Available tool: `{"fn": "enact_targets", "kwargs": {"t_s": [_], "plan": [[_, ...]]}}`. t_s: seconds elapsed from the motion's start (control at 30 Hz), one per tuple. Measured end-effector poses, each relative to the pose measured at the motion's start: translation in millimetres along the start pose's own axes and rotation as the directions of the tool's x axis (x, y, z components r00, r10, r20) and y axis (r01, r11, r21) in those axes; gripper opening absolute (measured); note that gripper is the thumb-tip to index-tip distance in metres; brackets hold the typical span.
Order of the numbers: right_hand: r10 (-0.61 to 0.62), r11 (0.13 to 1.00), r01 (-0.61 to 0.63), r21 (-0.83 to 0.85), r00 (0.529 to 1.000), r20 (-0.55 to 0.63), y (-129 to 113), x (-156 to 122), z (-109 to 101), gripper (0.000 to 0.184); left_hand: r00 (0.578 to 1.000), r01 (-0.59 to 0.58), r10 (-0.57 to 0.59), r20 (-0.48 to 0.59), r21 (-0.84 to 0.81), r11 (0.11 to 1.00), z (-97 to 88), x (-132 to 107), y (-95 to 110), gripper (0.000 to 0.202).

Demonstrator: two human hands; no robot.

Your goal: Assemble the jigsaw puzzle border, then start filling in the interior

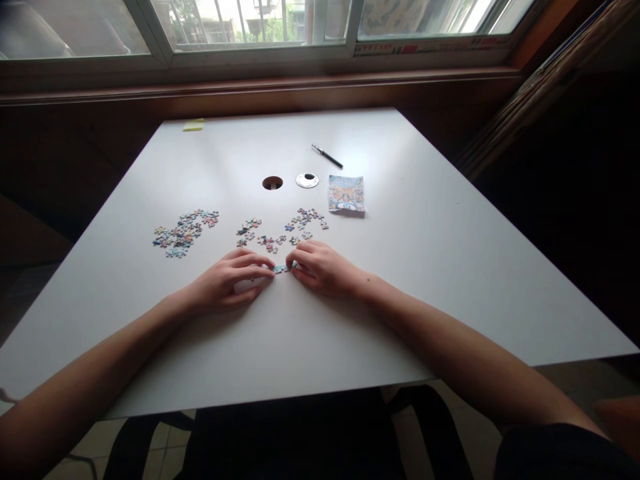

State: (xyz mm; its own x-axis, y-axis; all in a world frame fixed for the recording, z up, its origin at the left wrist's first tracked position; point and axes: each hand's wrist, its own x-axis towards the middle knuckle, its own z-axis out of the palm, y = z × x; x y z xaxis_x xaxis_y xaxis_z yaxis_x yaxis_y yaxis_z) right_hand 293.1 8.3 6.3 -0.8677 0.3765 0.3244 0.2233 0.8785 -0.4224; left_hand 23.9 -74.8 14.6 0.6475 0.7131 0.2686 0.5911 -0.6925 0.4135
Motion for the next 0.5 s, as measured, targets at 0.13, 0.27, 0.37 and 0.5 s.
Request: {"fn": "enact_targets", "kwargs": {"t_s": [0.13, 0.27, 0.37, 0.5], "plan": [[-0.005, 1.0, 0.005, 0.007, 1.0, -0.011, 0.2, 0.0, 0.2, 0.014, 1.0, 0.005, -0.005, 0.006, -0.001, 1.0, -0.5, -0.3, 0.2, 0.034], [-0.002, 1.0, 0.002, 0.007, 1.0, -0.005, 0.2, 0.0, 0.1, 0.014, 1.0, 0.007, -0.007, 0.008, 0.0, 1.0, -0.8, -0.3, 0.8, 0.034], [0.002, 1.0, -0.002, 0.005, 1.0, 0.0, -0.4, 0.2, -0.5, 0.015, 1.0, 0.011, -0.011, 0.005, -0.001, 1.0, -0.5, -0.5, 0.9, 0.034], [0.003, 1.0, -0.003, 0.011, 1.0, -0.003, -1.6, 0.4, -1.2, 0.015, 1.0, 0.009, -0.009, -0.002, -0.006, 1.0, -0.5, -0.6, 1.1, 0.034]]}}
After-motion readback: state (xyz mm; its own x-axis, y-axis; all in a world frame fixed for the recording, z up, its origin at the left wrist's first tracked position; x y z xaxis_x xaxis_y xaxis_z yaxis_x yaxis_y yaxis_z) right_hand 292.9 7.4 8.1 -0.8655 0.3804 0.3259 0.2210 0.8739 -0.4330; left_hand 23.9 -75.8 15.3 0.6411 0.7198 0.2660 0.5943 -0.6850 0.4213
